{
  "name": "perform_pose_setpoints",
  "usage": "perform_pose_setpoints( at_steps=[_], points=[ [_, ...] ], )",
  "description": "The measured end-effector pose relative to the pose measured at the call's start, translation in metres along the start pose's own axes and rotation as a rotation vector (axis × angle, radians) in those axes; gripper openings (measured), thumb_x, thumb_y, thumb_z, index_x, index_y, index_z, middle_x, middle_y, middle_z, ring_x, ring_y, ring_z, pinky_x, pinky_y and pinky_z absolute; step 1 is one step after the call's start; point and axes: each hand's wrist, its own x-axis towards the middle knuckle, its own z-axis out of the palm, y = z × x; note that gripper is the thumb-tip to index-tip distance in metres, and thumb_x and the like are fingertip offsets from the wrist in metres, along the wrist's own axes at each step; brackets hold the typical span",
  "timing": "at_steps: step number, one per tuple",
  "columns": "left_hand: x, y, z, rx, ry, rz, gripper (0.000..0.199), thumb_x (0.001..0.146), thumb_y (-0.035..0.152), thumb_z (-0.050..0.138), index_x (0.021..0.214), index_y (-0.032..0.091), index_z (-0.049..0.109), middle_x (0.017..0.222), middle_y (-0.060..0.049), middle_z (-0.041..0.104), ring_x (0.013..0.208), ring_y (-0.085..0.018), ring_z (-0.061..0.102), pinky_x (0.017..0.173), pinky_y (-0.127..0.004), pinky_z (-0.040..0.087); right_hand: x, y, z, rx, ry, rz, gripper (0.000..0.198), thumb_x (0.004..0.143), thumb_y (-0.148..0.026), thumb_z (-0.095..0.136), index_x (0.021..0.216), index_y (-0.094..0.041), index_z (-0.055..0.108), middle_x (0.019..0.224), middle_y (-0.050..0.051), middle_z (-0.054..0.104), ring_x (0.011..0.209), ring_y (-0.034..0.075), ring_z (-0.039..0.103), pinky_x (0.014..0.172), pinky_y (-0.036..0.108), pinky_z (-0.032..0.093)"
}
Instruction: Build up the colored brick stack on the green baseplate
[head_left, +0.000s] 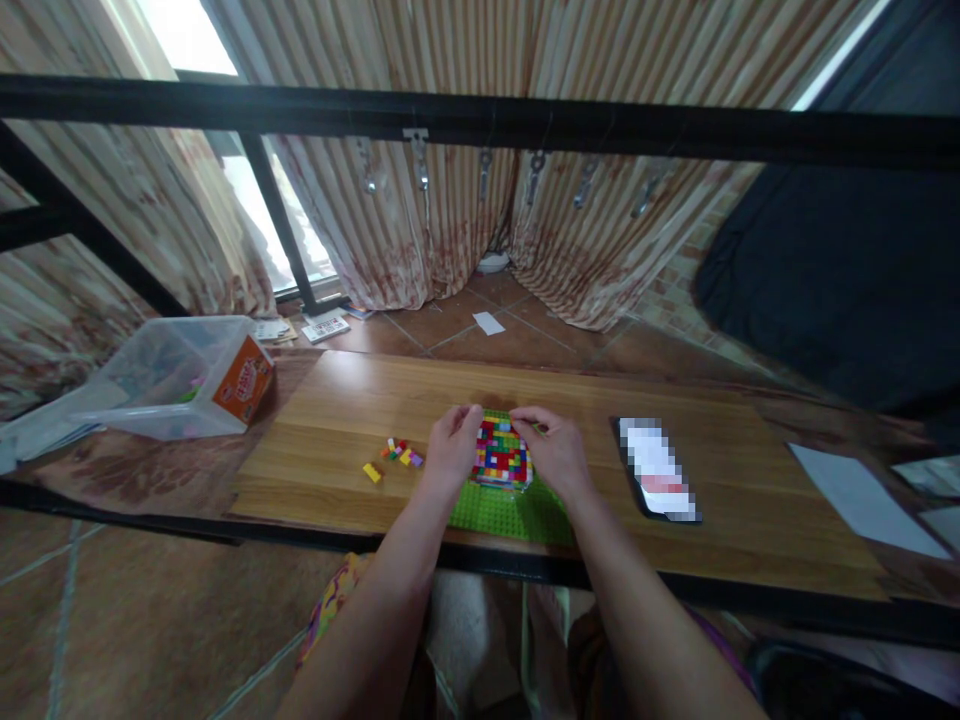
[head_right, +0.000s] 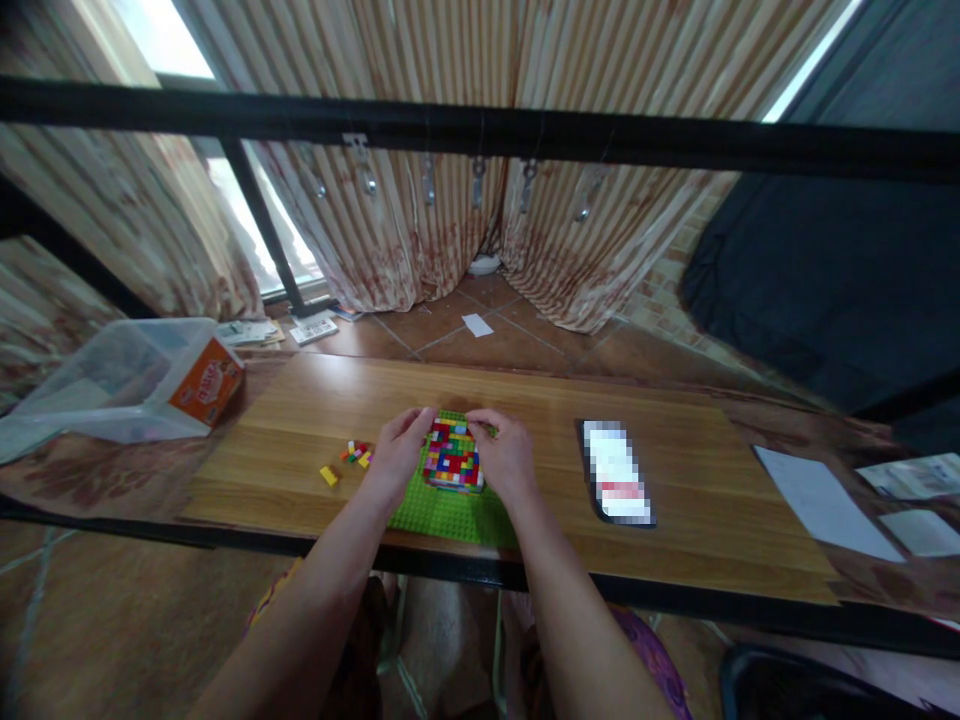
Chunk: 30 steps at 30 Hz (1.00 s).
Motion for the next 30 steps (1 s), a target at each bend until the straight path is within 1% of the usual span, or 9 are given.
perform_pose_setpoints(
  at_steps=[6, 11, 13, 17, 23, 26, 30],
  points=[
    [0.0, 0.001, 0.0, 0.042, -0.028, 0.023, 0.024, 0.081, 0.037, 0.058, 0.076, 0.016, 0.067, 0.075, -0.003, 0.068, 0.075, -0.016, 0.062, 0.073, -0.027, 0.046, 0.0, 0.002, 0.001, 0.04, 0.001, 0.009, 0.018, 0.078, -0.029, 0.061, 0.087, -0.023, 0.076, 0.092, 0.004, 0.077, 0.089, 0.022, 0.069, 0.085, 0.037, 0.05],
    [0.0, -0.001, 0.0, 0.034, -0.036, 0.026, 0.022, 0.081, 0.035, 0.058, 0.074, 0.016, 0.066, 0.076, -0.003, 0.068, 0.077, -0.017, 0.063, 0.076, -0.027, 0.047, 0.002, 0.008, 0.002, 0.127, -0.012, 0.038, 0.02, 0.075, -0.031, 0.064, 0.088, -0.021, 0.075, 0.088, 0.006, 0.077, 0.083, 0.021, 0.07, 0.08, 0.036, 0.052],
    [0.0, -0.002, 0.0, 0.023, -0.04, 0.035, 0.021, 0.081, 0.034, 0.058, 0.073, 0.017, 0.066, 0.075, -0.003, 0.068, 0.078, -0.017, 0.064, 0.077, -0.028, 0.047, 0.003, 0.011, 0.003, 0.191, -0.024, 0.077, 0.022, 0.073, -0.032, 0.066, 0.088, -0.02, 0.075, 0.087, 0.006, 0.077, 0.081, 0.021, 0.07, 0.079, 0.036, 0.052],
    [0.001, -0.004, 0.0, 0.008, -0.025, 0.035, 0.02, 0.08, 0.033, 0.06, 0.072, 0.017, 0.067, 0.073, -0.002, 0.068, 0.08, -0.018, 0.064, 0.08, -0.029, 0.047, 0.005, 0.014, 0.006, 0.363, -0.032, 0.2, 0.028, 0.064, -0.033, 0.073, 0.088, -0.019, 0.075, 0.087, 0.006, 0.076, 0.08, 0.02, 0.069, 0.078, 0.036, 0.054],
    [0.001, -0.002, 0.001, 0.009, -0.043, 0.045, 0.019, 0.081, 0.032, 0.059, 0.071, 0.018, 0.066, 0.072, -0.002, 0.068, 0.078, -0.017, 0.064, 0.077, -0.028, 0.048, 0.006, 0.012, 0.005, 0.503, -0.069, 0.386, 0.03, 0.053, -0.033, 0.08, 0.079, -0.018, 0.075, 0.077, 0.005, 0.075, 0.068, 0.018, 0.067, 0.072, 0.034, 0.054],
    [0.0, -0.003, 0.001, 0.031, -0.054, 0.06, 0.017, 0.081, 0.031, 0.06, 0.071, 0.018, 0.066, 0.072, -0.002, 0.068, 0.076, -0.017, 0.064, 0.075, -0.028, 0.048, 0.007, 0.011, 0.005, 0.521, -0.066, 0.416, 0.028, 0.052, -0.033, 0.08, 0.076, -0.018, 0.076, 0.073, 0.004, 0.075, 0.064, 0.017, 0.066, 0.071, 0.034, 0.054],
    [0.001, -0.007, 0.002, 0.088, -0.037, 0.091, 0.015, 0.08, 0.031, 0.06, 0.076, 0.018, 0.067, 0.075, -0.003, 0.068, 0.077, -0.018, 0.063, 0.074, -0.029, 0.047, 0.008, 0.012, 0.006, 0.492, -0.068, 0.391, 0.028, 0.055, -0.034, 0.079, 0.078, -0.018, 0.076, 0.075, 0.005, 0.076, 0.066, 0.017, 0.067, 0.071, 0.034, 0.053]
  ],
)
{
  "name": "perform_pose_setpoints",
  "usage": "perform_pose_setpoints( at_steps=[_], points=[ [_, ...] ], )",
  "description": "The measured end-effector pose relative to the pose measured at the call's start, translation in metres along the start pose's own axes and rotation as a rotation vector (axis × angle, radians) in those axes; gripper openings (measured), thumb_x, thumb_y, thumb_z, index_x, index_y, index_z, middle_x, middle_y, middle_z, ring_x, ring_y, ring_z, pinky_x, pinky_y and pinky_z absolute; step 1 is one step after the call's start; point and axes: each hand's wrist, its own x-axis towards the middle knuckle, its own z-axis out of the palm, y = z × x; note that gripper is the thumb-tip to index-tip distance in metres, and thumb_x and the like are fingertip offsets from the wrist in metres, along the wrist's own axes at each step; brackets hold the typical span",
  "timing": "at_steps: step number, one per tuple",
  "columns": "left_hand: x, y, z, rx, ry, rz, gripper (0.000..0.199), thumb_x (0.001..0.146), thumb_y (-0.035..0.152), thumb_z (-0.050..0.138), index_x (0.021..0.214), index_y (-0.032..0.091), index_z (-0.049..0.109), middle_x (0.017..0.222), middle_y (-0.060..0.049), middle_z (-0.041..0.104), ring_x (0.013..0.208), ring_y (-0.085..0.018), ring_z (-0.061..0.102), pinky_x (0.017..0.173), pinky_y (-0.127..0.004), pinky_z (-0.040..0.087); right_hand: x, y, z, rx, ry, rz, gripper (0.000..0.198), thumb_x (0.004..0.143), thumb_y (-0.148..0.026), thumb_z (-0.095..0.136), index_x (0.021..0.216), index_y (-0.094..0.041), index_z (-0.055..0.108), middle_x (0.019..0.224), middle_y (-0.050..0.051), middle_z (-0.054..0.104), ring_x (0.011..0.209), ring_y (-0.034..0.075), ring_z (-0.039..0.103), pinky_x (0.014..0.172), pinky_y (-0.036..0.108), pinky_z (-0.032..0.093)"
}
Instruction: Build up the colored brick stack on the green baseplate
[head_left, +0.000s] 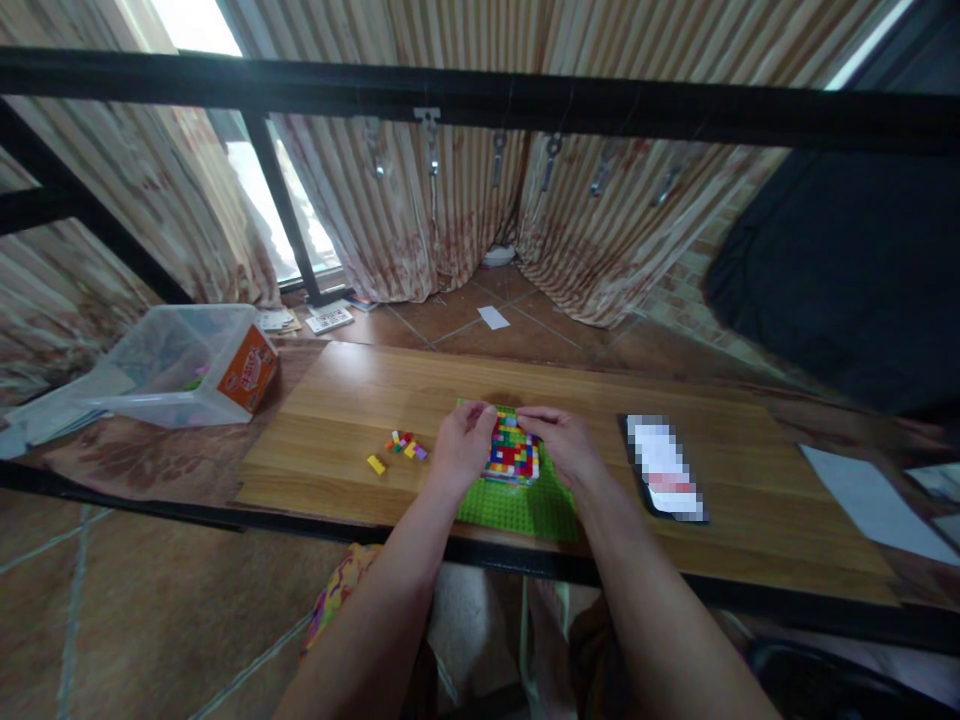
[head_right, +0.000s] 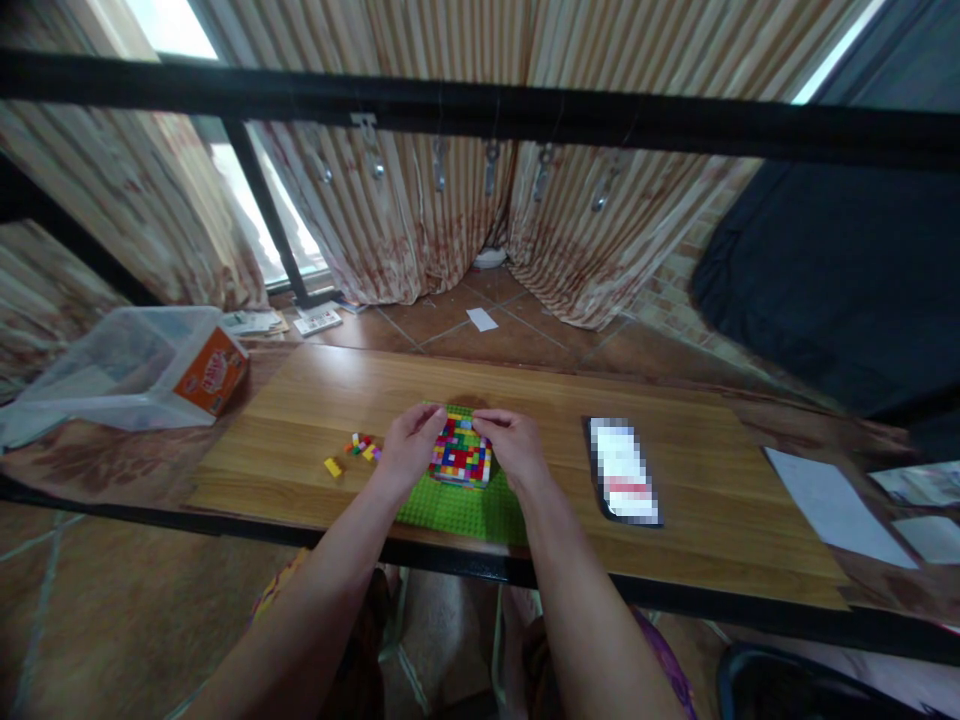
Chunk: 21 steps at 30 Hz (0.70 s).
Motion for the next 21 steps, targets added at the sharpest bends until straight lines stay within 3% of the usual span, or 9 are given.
perform_pose_setpoints(
  at_steps=[14, 21],
  points=[
    [0.0021, -0.0029, 0.0002, 0.003, 0.03, -0.015, 0.014, 0.077, 0.032, 0.066, 0.078, 0.018, 0.068, 0.078, -0.004, 0.07, 0.079, -0.019, 0.064, 0.075, -0.03, 0.046, 0.0011, 0.0006, -0.0045, -0.255, -0.024, -0.193, 0.022, 0.068, -0.037, 0.07, 0.081, -0.021, 0.077, 0.085, 0.005, 0.077, 0.078, 0.021, 0.069, 0.077, 0.035, 0.053],
    [0.0001, 0.0013, -0.0009, 0.006, 0.011, -0.008, 0.013, 0.079, 0.03, 0.063, 0.078, 0.018, 0.067, 0.078, -0.004, 0.07, 0.077, -0.018, 0.064, 0.074, -0.029, 0.046, -0.0005, 0.0008, -0.0077, -0.244, -0.058, -0.195, 0.023, 0.069, -0.037, 0.07, 0.082, -0.02, 0.078, 0.085, 0.005, 0.077, 0.078, 0.02, 0.069, 0.076, 0.033, 0.052]
  ],
)
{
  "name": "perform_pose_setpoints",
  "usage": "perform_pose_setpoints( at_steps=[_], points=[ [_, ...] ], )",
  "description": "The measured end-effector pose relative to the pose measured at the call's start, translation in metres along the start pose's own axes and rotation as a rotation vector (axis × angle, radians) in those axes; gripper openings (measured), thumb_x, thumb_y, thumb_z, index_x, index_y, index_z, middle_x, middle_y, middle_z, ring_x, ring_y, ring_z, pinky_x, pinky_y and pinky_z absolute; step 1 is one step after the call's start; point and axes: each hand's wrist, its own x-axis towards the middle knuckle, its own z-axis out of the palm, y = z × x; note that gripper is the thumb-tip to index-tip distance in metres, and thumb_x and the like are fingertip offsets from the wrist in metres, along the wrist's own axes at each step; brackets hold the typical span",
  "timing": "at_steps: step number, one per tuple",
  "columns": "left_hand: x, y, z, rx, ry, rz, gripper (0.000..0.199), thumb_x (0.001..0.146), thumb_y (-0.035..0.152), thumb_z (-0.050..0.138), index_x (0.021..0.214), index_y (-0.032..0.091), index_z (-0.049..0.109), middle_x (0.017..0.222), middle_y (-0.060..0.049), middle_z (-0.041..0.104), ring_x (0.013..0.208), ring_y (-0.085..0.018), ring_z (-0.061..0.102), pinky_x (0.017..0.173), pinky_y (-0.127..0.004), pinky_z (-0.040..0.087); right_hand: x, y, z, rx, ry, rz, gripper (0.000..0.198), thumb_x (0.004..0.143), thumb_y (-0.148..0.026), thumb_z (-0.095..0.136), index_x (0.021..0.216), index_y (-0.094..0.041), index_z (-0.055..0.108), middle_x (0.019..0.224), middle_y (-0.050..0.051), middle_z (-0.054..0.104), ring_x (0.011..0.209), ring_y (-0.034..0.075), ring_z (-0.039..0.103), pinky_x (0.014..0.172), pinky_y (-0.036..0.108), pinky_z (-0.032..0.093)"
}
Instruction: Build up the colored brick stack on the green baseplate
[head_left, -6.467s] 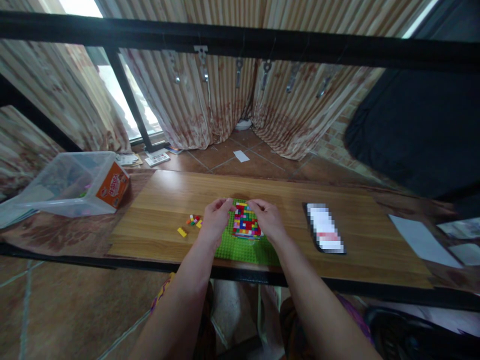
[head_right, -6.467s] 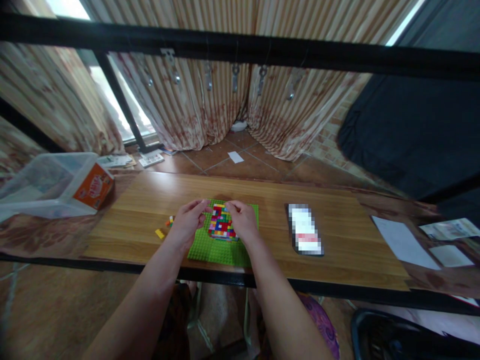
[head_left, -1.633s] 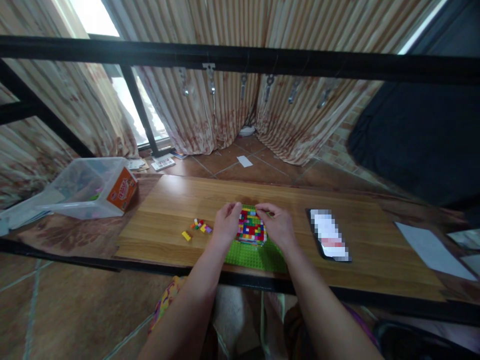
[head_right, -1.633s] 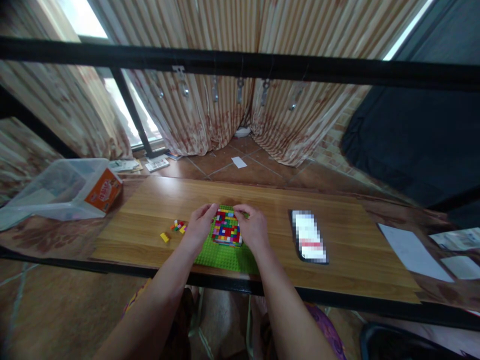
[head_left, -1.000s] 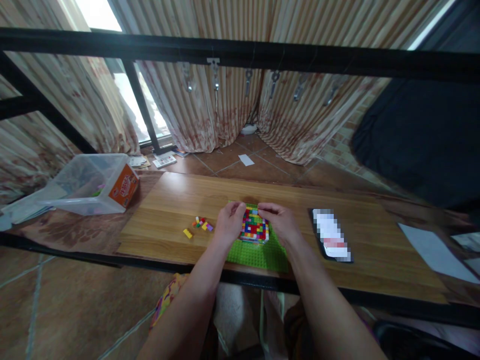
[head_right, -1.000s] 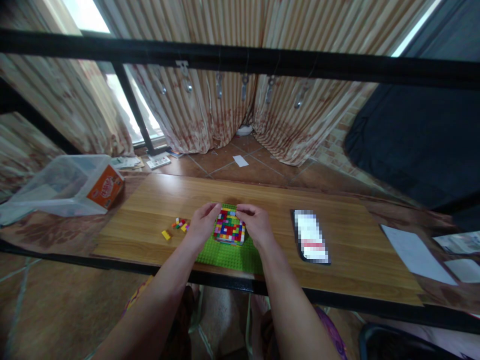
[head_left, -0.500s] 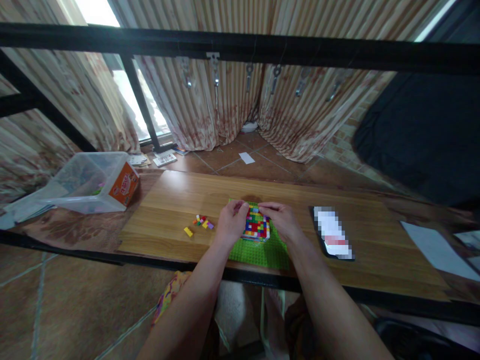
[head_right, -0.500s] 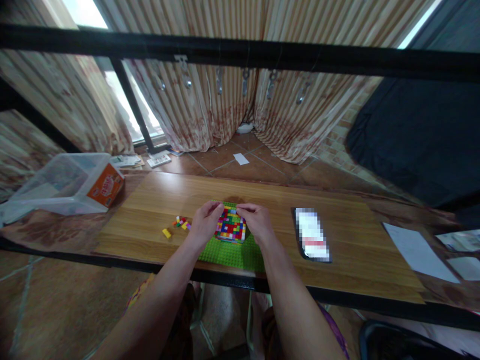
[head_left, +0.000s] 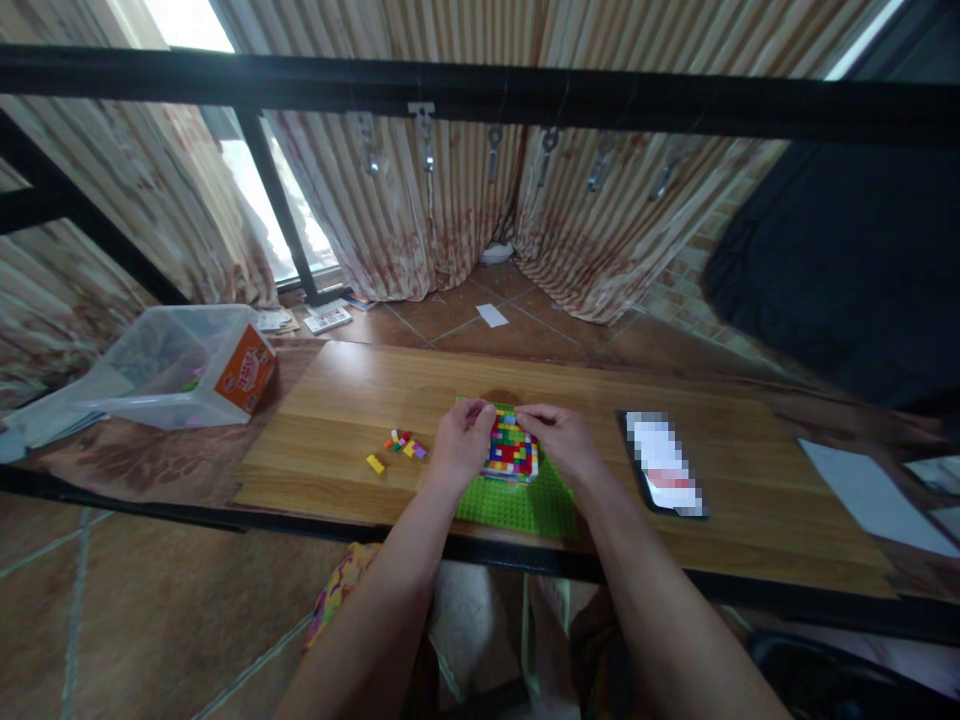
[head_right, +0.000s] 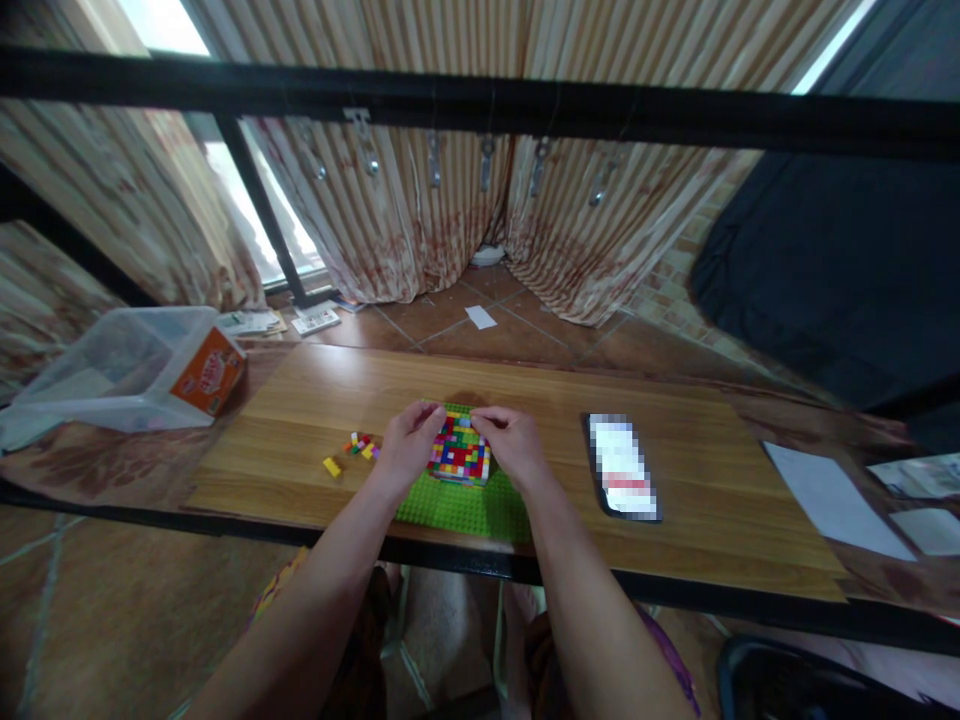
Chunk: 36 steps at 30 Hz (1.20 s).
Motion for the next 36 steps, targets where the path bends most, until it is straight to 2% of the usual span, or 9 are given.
perform_pose_setpoints(
  at_steps=[11, 15, 19, 25, 31, 36],
  points=[
    [0.002, -0.005, 0.0, -0.003, 0.008, -0.003, 0.013, 0.075, 0.03, 0.067, 0.079, 0.018, 0.068, 0.077, -0.004, 0.068, 0.081, -0.019, 0.063, 0.077, -0.03, 0.047, 0.001, -0.006, -0.006, 0.017, -0.083, 0.012, 0.026, 0.065, -0.04, 0.073, 0.082, -0.02, 0.078, 0.086, 0.005, 0.077, 0.077, 0.02, 0.068, 0.076, 0.034, 0.051],
    [0.002, -0.001, -0.001, -0.036, -0.001, -0.023, 0.013, 0.074, 0.031, 0.067, 0.077, 0.018, 0.067, 0.076, -0.003, 0.068, 0.078, -0.018, 0.063, 0.077, -0.029, 0.047, 0.001, -0.001, -0.004, 0.107, -0.097, 0.054, 0.035, 0.071, -0.05, 0.07, 0.085, -0.019, 0.077, 0.088, 0.006, 0.076, 0.081, 0.02, 0.068, 0.08, 0.034, 0.051],
    [0.001, 0.0, -0.001, -0.03, -0.003, -0.025, 0.014, 0.076, 0.031, 0.065, 0.078, 0.018, 0.067, 0.077, -0.004, 0.068, 0.079, -0.018, 0.063, 0.076, -0.029, 0.047, 0.001, 0.002, -0.001, 0.203, -0.027, 0.11, 0.046, 0.075, -0.061, 0.063, 0.085, -0.018, 0.075, 0.089, 0.008, 0.076, 0.083, 0.021, 0.069, 0.079, 0.034, 0.051],
    [0.001, -0.004, 0.0, 0.007, -0.011, 0.001, 0.015, 0.078, 0.031, 0.064, 0.081, 0.017, 0.068, 0.08, -0.005, 0.069, 0.081, -0.019, 0.064, 0.078, -0.031, 0.048, 0.003, 0.004, 0.001, 0.043, -0.11, 0.074, 0.047, 0.075, -0.061, 0.062, 0.085, -0.018, 0.075, 0.076, 0.003, 0.074, 0.073, 0.019, 0.065, 0.069, 0.03, 0.049],
    [0.0, -0.007, 0.001, 0.123, -0.013, 0.026, 0.016, 0.083, 0.029, 0.06, 0.087, 0.017, 0.068, 0.084, -0.008, 0.071, 0.083, -0.021, 0.066, 0.079, -0.033, 0.05, 0.004, 0.007, 0.002, -0.055, -0.104, 0.052, 0.042, 0.077, -0.058, 0.06, 0.076, -0.018, 0.072, 0.072, 0.001, 0.069, 0.068, 0.017, 0.06, 0.067, 0.029, 0.046],
    [-0.003, -0.006, 0.0, 0.221, -0.029, -0.015, 0.019, 0.085, 0.031, 0.059, 0.092, 0.017, 0.069, 0.087, -0.007, 0.072, 0.085, -0.019, 0.066, 0.081, -0.03, 0.051, 0.0, 0.003, 0.003, -0.11, -0.107, 0.035, 0.042, 0.079, -0.058, 0.056, 0.07, -0.018, 0.067, 0.068, 0.001, 0.065, 0.065, 0.016, 0.056, 0.064, 0.028, 0.042]
  ],
)
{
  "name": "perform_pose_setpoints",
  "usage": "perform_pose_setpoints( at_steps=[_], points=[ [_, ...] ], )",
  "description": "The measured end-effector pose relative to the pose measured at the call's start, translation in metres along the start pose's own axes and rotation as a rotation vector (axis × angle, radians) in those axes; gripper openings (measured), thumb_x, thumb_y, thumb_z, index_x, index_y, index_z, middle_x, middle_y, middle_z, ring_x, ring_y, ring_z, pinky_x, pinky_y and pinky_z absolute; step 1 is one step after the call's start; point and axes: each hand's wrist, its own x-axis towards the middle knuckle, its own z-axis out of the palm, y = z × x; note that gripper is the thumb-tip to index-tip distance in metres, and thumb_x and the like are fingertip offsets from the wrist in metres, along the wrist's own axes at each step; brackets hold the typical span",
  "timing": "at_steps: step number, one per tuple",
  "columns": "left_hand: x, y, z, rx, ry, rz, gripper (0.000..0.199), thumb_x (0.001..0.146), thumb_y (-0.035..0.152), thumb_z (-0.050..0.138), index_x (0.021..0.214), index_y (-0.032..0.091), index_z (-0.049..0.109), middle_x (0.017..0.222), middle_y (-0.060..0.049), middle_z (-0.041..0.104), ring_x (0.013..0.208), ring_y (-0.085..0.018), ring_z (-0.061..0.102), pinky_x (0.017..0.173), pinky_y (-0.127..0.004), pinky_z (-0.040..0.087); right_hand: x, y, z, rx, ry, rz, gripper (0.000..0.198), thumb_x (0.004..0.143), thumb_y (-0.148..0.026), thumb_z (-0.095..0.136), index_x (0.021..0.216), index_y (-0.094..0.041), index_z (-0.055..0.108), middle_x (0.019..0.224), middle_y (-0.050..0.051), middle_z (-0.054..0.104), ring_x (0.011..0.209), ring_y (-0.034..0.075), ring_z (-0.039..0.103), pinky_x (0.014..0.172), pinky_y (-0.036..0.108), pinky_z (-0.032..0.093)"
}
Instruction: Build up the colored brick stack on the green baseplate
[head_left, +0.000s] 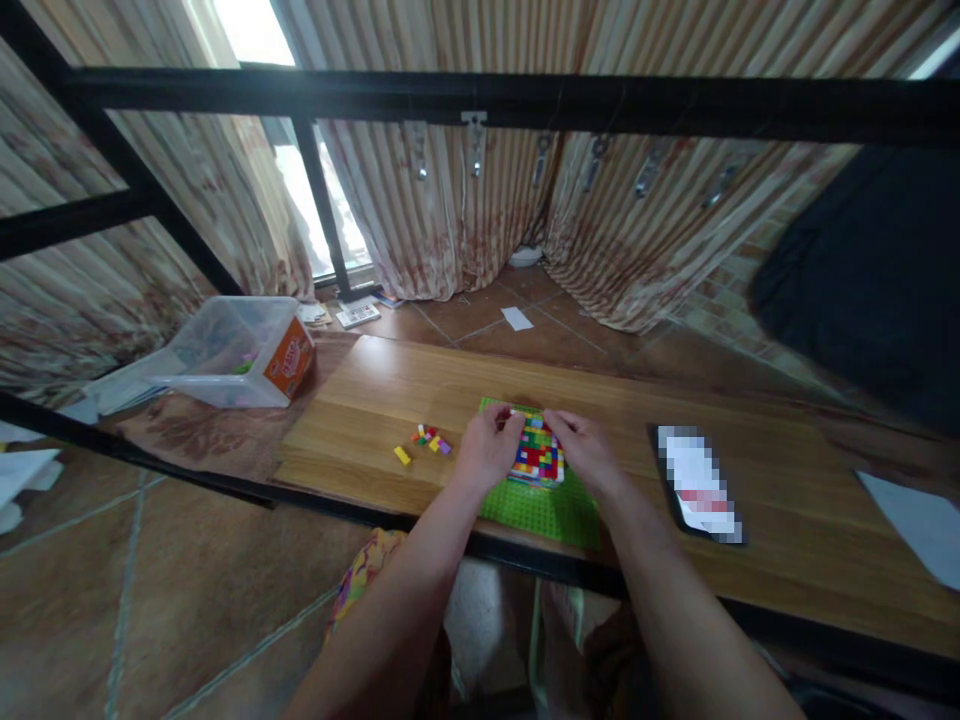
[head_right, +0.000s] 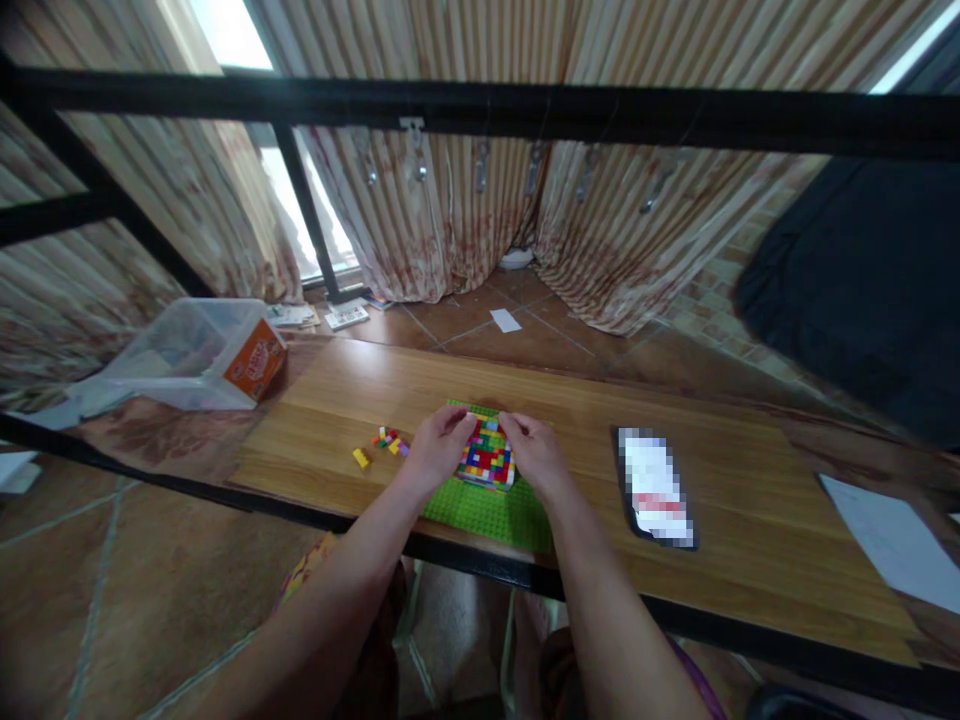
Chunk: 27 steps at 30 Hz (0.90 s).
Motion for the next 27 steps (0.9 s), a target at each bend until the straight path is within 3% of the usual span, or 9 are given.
perform_pose_setpoints(
  at_steps=[14, 17, 22, 27],
  points=[
    [-0.002, 0.009, -0.012, 0.154, -0.03, -0.02, 0.027, 0.088, 0.031, 0.052, 0.099, 0.013, 0.069, 0.095, -0.01, 0.073, 0.088, -0.02, 0.068, 0.08, -0.03, 0.051, -0.004, -0.005, 0.002, -0.102, 0.023, 0.008, 0.054, 0.084, -0.064, 0.043, 0.08, -0.018, 0.071, 0.077, 0.007, 0.073, 0.075, 0.023, 0.065, 0.069, 0.033, 0.047],
    [0.003, 0.008, -0.031, 0.263, 0.041, -0.053, 0.03, 0.087, 0.028, 0.052, 0.108, 0.012, 0.067, 0.105, -0.012, 0.072, 0.093, -0.021, 0.068, 0.084, -0.031, 0.051, -0.003, -0.005, -0.001, -0.15, 0.076, 0.0, 0.055, 0.086, -0.063, 0.042, 0.088, -0.019, 0.073, 0.087, 0.009, 0.076, 0.085, 0.026, 0.068, 0.076, 0.037, 0.049],
    [0.012, 0.0, -0.081, 0.537, 0.154, -0.112, 0.037, 0.084, 0.015, 0.048, 0.117, 0.011, 0.065, 0.111, -0.014, 0.071, 0.101, -0.023, 0.067, 0.09, -0.034, 0.049, -0.003, -0.009, -0.01, -0.176, 0.207, -0.077, 0.051, 0.087, -0.059, 0.043, 0.09, -0.02, 0.075, 0.1, 0.013, 0.075, 0.1, 0.028, 0.068, 0.09, 0.041, 0.049],
    [0.012, -0.015, -0.12, 0.801, 0.082, -0.177, 0.041, 0.079, 0.009, 0.052, 0.117, 0.014, 0.066, 0.111, -0.014, 0.072, 0.106, -0.026, 0.065, 0.091, -0.034, 0.048, -0.005, -0.011, -0.015, -0.118, 0.254, -0.061, 0.047, 0.088, -0.055, 0.045, 0.093, -0.019, 0.075, 0.1, 0.013, 0.076, 0.099, 0.027, 0.069, 0.092, 0.041, 0.049]
  ],
)
